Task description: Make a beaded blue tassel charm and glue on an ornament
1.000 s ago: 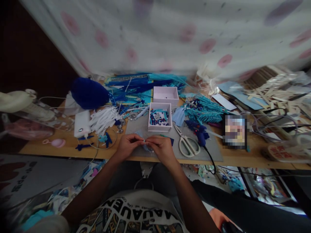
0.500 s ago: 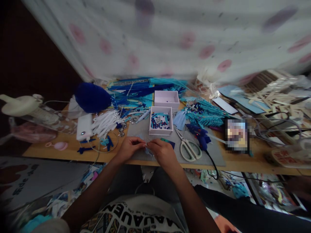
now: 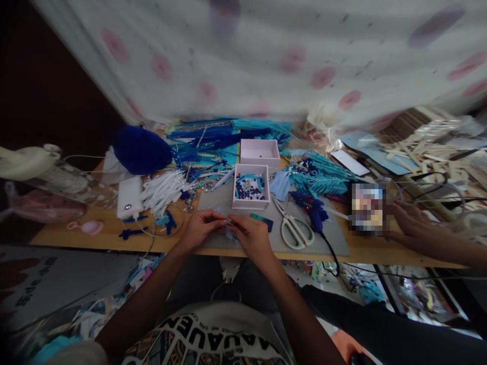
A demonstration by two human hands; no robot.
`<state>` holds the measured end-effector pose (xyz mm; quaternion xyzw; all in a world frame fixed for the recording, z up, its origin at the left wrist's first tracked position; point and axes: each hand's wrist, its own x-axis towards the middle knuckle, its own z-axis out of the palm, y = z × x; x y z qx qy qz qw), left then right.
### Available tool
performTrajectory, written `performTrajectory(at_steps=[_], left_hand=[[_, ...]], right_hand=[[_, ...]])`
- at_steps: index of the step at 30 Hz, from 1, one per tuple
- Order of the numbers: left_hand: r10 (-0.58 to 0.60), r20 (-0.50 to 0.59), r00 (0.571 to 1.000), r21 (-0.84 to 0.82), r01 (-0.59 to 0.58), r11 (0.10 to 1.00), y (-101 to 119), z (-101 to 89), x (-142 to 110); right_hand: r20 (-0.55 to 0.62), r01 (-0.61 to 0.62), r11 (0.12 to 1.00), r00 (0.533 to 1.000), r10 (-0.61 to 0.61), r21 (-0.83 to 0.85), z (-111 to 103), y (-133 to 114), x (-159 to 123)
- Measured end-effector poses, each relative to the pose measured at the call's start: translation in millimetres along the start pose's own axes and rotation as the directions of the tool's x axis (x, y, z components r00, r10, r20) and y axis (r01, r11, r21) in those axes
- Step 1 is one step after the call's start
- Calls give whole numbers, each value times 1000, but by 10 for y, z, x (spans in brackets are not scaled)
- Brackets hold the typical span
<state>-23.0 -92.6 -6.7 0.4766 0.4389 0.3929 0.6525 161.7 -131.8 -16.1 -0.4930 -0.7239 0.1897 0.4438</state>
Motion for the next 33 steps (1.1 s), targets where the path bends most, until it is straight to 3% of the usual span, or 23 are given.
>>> performTrajectory(at_steps=[4,7,19,23,29,33], left_hand=[[8,-21,1000,-18,-8,1000,8,-5,-1],[16,-26,1000,1,-16,1000,7,-8,-2],[14,4,1000,-30,-14,999,11,-11,-6],[12,-13,1000,-14,-12,1000,25,0,-13],[95,-46,994,115,-89,989,-35,18,-48],[273,5,962,389,-254,886,-53,32,-91]], right_hand=[[-11,-134,983,991,137,128,3,-36,-5],[-20,-170,970,984,176,175,2,-65,1],[-105,-95,970,987,121,225,57,-130,29],[-115,-122,954,981,158,274,89,-138,32],[-95,-176,930,971,217,322,110,-131,21],[-21,-258,896,959,284,363,50,-133,1]])
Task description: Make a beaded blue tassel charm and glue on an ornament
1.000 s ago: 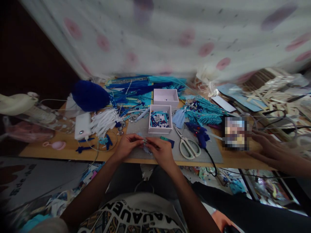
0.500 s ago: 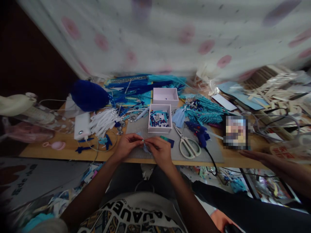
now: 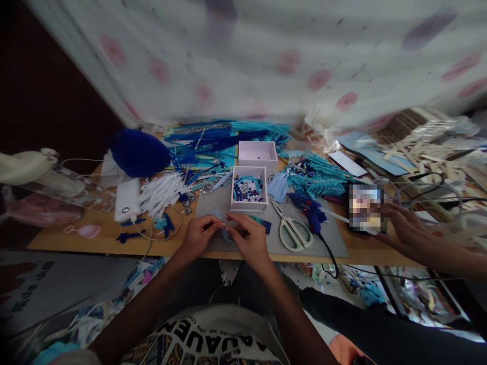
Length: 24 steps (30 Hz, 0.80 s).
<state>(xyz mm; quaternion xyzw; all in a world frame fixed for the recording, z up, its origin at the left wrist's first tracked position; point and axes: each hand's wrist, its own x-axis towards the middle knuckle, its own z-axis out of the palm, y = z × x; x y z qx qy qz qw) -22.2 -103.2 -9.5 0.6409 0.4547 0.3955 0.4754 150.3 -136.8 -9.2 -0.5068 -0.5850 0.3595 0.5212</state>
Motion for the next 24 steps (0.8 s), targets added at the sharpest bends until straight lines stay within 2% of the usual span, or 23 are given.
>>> performTrajectory(at_steps=[4,7,9,13,16,20,24], left_hand=[[169,102,980,240,-189,952,96,-3,17],[246,151,957,317,-282,905,212,1,70],[263,150,953,330,-299,895,287,11,110],[209,90,974,292,-226,929,383,35,185],[190,100,977,271,-211,939,407,50,244],[233,132,963,372,-266,889,421,70,325],[234,196,952,492,-302,816,461,77,374]], right_hand=[[125,-145,984,983,132,102,-52,-96,-20],[200,-265,945,953,227,190,-46,-187,-9],[198,-291,925,949,246,245,-30,-232,18],[124,-247,920,968,219,305,-10,-249,85],[29,-175,951,984,174,255,-14,-200,114],[-160,-30,996,986,44,89,-32,-130,132],[-218,53,998,975,-49,14,-51,-90,136]])
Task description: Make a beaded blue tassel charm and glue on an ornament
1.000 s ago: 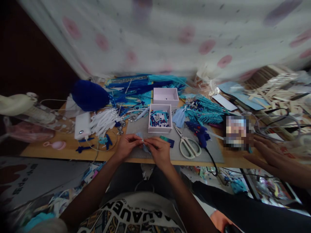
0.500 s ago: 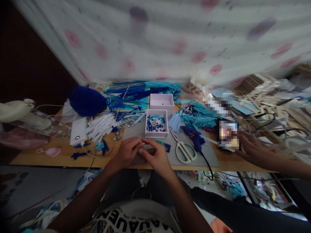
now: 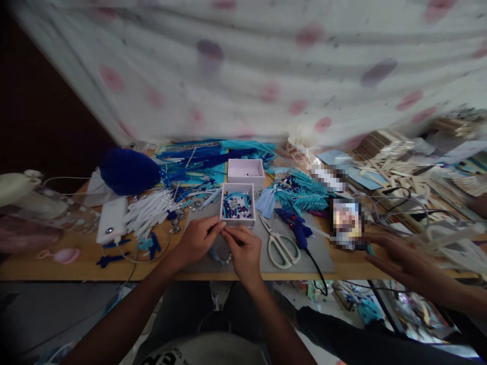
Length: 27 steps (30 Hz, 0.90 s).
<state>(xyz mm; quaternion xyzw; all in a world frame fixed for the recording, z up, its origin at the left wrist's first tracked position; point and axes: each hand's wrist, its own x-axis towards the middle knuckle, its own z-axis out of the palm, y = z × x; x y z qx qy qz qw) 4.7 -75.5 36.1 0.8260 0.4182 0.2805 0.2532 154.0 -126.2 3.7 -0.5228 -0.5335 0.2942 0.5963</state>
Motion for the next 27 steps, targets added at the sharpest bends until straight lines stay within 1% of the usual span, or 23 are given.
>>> performTrajectory(at_steps=[2,4,6,7,8,9,11,13,14,16,20,23,27], left_hand=[[31,42,999,84,-34,996,21,-37,55],[82,72,994,149,-92,985,45,-90,185],[155,88,984,170,-168,971,63,-132,418],[199,96,975,168,-212,963,66,-138,571],[233,128,964,176,-253,951,62,-129,739],[233,166,958,216,-266,940,52,-106,912],[157,277,948,382,-258,888,10,-25,1229],[122,310,943,441,-256,860,-48,74,1457],[112,318,941,462,-257,849,-79,119,1528],[107,326,939,486,-263,833,-133,189,1599],[70,338,938,547,-257,797,-190,277,1593],[37,346,937,585,-247,772,-195,334,1573],[28,366,930,607,-262,751,-176,374,1569]], right_hand=[[-36,10,1000,999,-10,3,-7,26,-6],[-82,3,1000,997,-3,6,-9,59,-19],[-106,-7,1000,994,7,6,-1,91,-38],[-106,-11,1000,994,11,0,6,104,-49],[-96,-12,1000,995,11,-12,15,115,-59],[-84,-11,1000,996,9,-26,24,123,-69],[-71,-6,999,997,2,-53,38,132,-84],[-75,2,998,997,-6,-65,44,137,-91],[-77,4,998,997,-9,-66,44,139,-91],[-80,14,998,997,-19,-63,41,140,-89],[-72,28,998,997,-32,-58,39,134,-81],[-66,27,998,997,-30,-58,38,132,-80],[-62,18,998,998,-22,-66,36,136,-84]])
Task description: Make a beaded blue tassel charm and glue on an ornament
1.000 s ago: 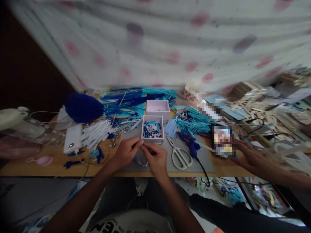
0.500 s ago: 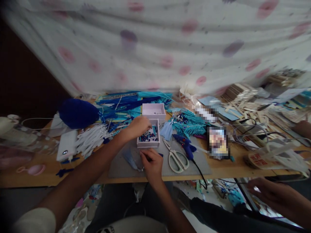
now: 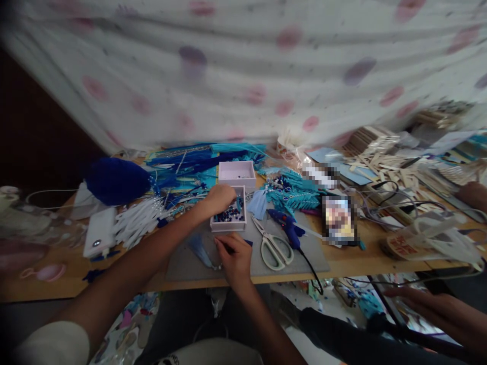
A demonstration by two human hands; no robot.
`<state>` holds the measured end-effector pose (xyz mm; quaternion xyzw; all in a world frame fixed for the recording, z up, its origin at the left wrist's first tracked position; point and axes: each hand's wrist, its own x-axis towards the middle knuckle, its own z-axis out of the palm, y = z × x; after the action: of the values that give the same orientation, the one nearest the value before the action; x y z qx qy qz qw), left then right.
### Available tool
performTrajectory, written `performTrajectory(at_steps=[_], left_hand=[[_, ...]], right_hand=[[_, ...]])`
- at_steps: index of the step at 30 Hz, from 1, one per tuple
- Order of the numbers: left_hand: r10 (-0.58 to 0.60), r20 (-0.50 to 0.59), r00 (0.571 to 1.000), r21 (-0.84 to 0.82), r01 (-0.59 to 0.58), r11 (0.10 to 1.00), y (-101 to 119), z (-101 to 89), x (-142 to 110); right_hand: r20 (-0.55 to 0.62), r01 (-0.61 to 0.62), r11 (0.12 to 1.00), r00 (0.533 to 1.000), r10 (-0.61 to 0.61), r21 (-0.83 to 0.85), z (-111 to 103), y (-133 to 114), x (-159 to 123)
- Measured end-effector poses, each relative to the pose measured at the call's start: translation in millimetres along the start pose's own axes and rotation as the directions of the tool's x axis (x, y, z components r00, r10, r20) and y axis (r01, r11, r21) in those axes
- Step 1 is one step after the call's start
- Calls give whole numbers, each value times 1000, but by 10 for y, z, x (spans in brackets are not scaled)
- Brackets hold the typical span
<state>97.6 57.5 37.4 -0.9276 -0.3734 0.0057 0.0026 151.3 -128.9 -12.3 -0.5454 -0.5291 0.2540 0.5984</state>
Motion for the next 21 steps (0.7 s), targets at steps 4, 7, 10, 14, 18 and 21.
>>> performTrajectory(at_steps=[4,7,10,14,18,21], left_hand=[[2,-1,1000,21,-2,1000,36,-41,-3],[6,-1,1000,20,-6,1000,72,-81,-26],[24,-3,1000,0,-24,1000,109,-100,-60],[19,-14,1000,-51,-19,998,139,-103,-82],[-8,-60,998,-146,0,989,78,-165,-102],[-52,-148,988,-262,11,965,-45,-250,-250]], right_hand=[[-6,6,1000,1000,-6,12,-1,1,-4],[-4,11,1000,1000,-11,6,-5,-1,-4],[-1,6,1000,1000,-6,7,-8,3,-6],[-1,-3,1000,1000,3,8,-4,10,-8],[3,-9,1000,1000,9,7,-2,15,-8],[3,-19,1000,1000,19,10,-9,34,-11]])
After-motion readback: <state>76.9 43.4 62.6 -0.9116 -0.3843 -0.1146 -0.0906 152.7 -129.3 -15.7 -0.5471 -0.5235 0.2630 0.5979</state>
